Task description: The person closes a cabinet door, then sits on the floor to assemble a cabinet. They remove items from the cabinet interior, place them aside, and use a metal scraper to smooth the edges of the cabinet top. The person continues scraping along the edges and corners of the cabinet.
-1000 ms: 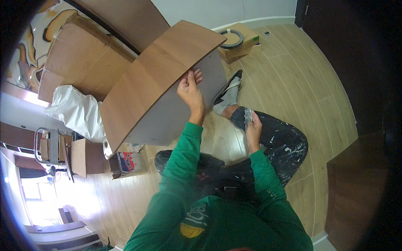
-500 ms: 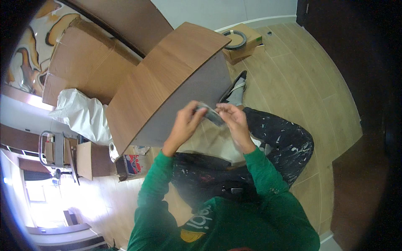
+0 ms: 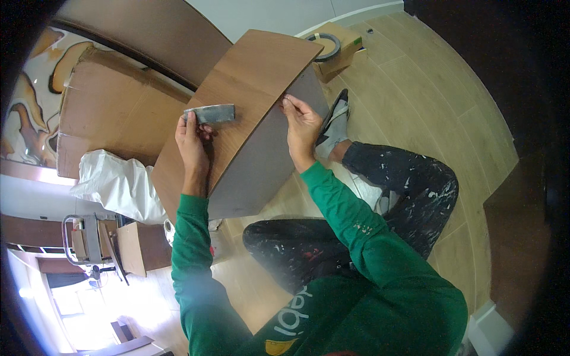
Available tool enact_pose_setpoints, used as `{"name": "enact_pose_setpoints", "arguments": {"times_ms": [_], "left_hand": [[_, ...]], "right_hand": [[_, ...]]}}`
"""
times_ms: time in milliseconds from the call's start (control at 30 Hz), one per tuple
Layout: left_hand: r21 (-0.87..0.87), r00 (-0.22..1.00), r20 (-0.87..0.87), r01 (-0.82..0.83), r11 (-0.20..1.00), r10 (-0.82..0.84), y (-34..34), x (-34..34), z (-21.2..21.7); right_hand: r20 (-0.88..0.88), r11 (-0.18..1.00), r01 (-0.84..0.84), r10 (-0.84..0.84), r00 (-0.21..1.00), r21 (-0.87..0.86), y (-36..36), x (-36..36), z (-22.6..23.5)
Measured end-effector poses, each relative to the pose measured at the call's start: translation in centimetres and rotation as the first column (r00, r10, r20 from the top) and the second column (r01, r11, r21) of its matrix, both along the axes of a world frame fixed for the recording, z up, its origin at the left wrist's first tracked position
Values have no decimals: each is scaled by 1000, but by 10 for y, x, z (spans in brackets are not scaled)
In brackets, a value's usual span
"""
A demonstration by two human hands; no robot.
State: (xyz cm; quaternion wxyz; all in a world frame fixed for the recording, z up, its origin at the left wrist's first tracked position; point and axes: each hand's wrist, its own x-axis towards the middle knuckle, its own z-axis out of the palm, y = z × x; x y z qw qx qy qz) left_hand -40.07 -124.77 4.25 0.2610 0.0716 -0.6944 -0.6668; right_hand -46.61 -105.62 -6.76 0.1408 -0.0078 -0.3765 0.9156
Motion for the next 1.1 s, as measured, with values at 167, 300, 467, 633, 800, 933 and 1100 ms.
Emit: {"name": "enact_pose_setpoints", "arguments": {"times_ms": [167, 300, 467, 633, 800, 933, 1100], "left_hand": [[23, 1000, -25, 8, 1000, -8, 4, 0, 4], [54, 999, -36, 27, 998, -25, 7, 0, 5], [13, 1000, -28, 10, 1000, -9, 6, 0, 3], [-18, 1000, -21, 9, 1000, -9, 2, -1, 2], [-50, 1000, 5, -9, 999, 9, 1, 0, 2], [-36, 1000, -22, -15, 999, 14, 1, -2, 0], [15, 999, 19, -40, 999, 40, 3, -1, 2]], "right_hand": [[3, 988, 64, -65, 998, 143, -3, 11, -2], [-67, 976, 89, -77, 995, 197, -5, 14, -2], [-63, 978, 123, -114, 991, 166, -7, 14, -3], [-145, 938, 163, -124, 982, 305, -6, 13, -4], [-63, 966, 162, -152, 986, 202, -6, 9, -2], [-55, 981, 80, -71, 996, 177, -7, 8, -1], [24, 988, 60, -64, 998, 140, -6, 11, 0]]}}
